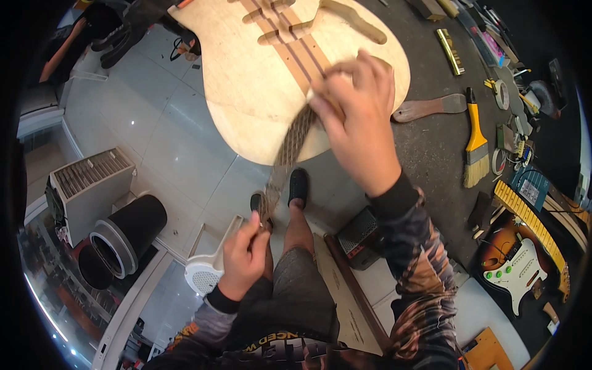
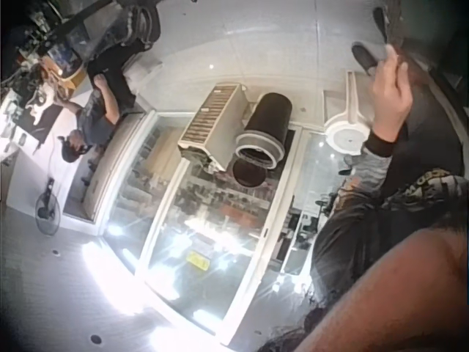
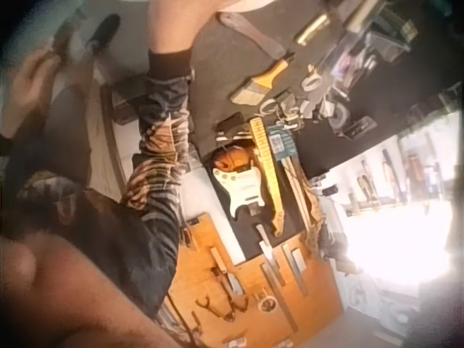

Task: The person sands the wooden surface of a guitar body using a hand rasp and their hands.

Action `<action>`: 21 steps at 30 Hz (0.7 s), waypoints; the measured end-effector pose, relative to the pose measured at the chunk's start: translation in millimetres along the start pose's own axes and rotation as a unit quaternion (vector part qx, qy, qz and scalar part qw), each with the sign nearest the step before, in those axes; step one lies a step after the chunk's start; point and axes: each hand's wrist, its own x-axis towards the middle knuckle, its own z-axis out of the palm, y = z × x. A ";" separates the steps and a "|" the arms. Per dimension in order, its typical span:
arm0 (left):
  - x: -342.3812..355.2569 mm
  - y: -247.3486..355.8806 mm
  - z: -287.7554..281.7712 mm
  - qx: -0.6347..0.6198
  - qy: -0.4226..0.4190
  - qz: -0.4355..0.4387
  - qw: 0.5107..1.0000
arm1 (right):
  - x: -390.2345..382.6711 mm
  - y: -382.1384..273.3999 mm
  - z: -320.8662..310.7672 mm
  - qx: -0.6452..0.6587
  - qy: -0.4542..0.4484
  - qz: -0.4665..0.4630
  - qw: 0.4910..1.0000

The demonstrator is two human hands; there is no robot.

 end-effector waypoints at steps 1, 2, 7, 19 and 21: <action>6.1 4.3 -1.3 -0.001 -0.001 -0.004 1.000 | 15.9 2.9 2.0 -0.056 0.036 -0.027 0.997; 24.9 4.4 0.8 -0.013 0.002 -0.015 1.000 | 39.1 5.2 3.5 -0.043 0.057 -0.037 0.997; 32.3 7.1 4.7 -0.027 0.011 -0.032 0.999 | 58.5 12.6 9.8 -0.030 0.061 -0.056 0.996; 28.6 -1.7 -3.5 -0.024 0.025 -0.027 0.999 | 59.3 -7.5 8.3 -0.023 -0.007 -0.012 1.000; -5.6 -3.6 -13.3 -0.006 0.008 -0.014 1.000 | 20.7 -24.7 5.8 0.009 -0.034 0.034 0.999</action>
